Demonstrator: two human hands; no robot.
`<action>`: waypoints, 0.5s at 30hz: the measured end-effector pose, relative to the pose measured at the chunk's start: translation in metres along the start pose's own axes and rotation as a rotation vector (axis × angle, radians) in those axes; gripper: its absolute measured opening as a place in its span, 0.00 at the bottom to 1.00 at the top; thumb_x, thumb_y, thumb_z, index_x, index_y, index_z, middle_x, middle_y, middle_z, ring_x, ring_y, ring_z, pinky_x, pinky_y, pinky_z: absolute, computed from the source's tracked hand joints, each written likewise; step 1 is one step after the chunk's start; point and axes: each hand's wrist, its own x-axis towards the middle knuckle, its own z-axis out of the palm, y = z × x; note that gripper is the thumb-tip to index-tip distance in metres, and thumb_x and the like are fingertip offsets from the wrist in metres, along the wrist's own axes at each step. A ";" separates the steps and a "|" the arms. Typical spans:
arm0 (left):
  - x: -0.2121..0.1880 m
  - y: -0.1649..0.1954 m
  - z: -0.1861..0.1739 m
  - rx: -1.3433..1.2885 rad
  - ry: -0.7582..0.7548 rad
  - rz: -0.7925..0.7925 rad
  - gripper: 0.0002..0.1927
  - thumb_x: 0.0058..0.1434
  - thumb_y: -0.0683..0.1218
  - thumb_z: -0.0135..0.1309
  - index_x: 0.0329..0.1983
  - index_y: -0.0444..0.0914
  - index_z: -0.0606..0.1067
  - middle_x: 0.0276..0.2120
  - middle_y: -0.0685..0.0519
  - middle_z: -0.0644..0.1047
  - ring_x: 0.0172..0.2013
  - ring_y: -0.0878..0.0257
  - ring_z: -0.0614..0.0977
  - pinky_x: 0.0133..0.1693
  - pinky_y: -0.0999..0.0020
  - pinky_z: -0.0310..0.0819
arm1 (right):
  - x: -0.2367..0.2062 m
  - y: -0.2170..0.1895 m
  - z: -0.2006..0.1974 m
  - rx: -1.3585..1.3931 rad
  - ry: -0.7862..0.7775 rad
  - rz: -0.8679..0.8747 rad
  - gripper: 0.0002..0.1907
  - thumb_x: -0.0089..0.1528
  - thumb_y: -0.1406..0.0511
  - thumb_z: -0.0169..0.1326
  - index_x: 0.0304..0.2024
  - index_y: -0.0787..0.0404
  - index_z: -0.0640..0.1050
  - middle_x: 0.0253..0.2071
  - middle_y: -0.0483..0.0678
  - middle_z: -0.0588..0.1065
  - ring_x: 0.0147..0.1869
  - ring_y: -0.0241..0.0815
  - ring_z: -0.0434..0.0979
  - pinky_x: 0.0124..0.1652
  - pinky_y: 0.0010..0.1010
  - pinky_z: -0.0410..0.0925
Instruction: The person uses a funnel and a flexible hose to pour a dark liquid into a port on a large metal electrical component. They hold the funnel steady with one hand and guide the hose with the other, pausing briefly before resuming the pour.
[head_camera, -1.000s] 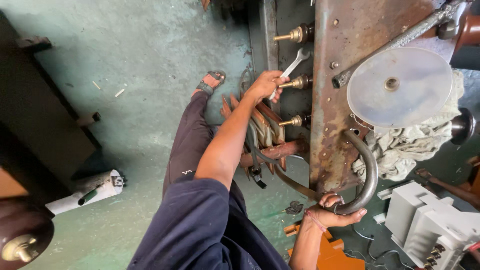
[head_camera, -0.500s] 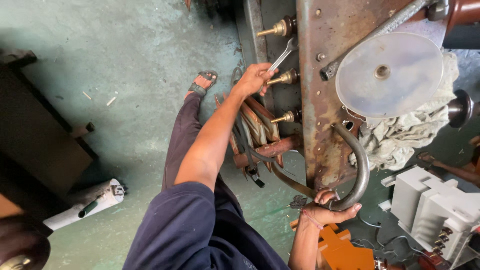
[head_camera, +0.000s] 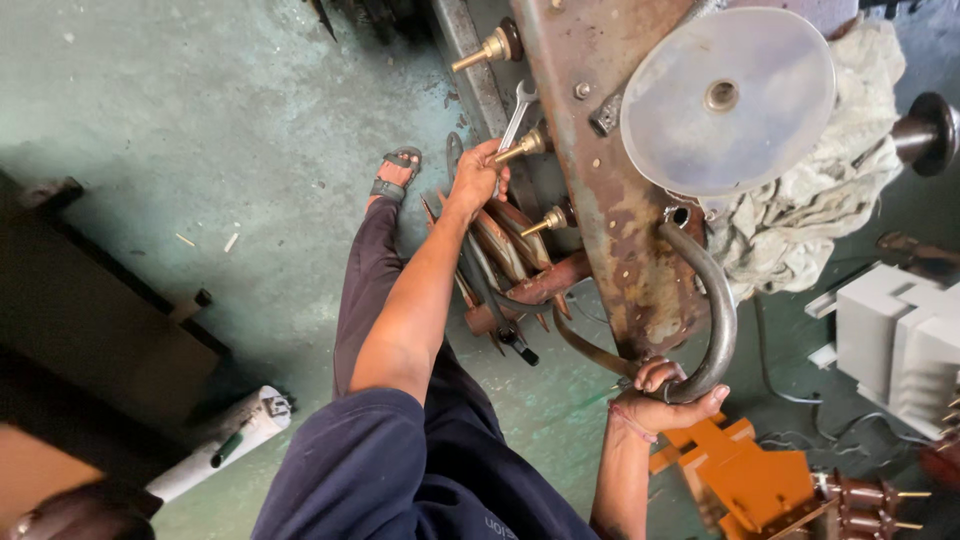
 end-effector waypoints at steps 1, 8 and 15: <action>-0.001 0.000 0.000 0.020 -0.019 0.003 0.18 0.68 0.38 0.48 0.60 0.38 0.74 0.24 0.56 0.75 0.20 0.68 0.75 0.23 0.67 0.75 | -0.002 -0.001 0.001 -0.014 0.042 -0.013 0.38 0.69 0.34 0.34 0.18 0.54 0.60 0.14 0.43 0.55 0.18 0.40 0.54 0.23 0.28 0.51; -0.015 0.000 0.017 0.041 0.040 0.115 0.15 0.73 0.40 0.43 0.58 0.33 0.75 0.24 0.55 0.74 0.21 0.67 0.74 0.24 0.67 0.74 | -0.012 -0.008 0.002 -0.027 0.157 -0.035 0.37 0.70 0.35 0.35 0.17 0.53 0.60 0.13 0.44 0.56 0.17 0.41 0.55 0.23 0.31 0.51; -0.016 -0.009 0.028 0.180 -0.075 0.033 0.14 0.74 0.46 0.47 0.57 0.34 0.74 0.21 0.54 0.73 0.18 0.66 0.74 0.22 0.70 0.71 | -0.017 -0.008 0.000 0.047 0.227 -0.046 0.37 0.70 0.37 0.36 0.17 0.52 0.59 0.13 0.44 0.55 0.17 0.40 0.54 0.22 0.30 0.50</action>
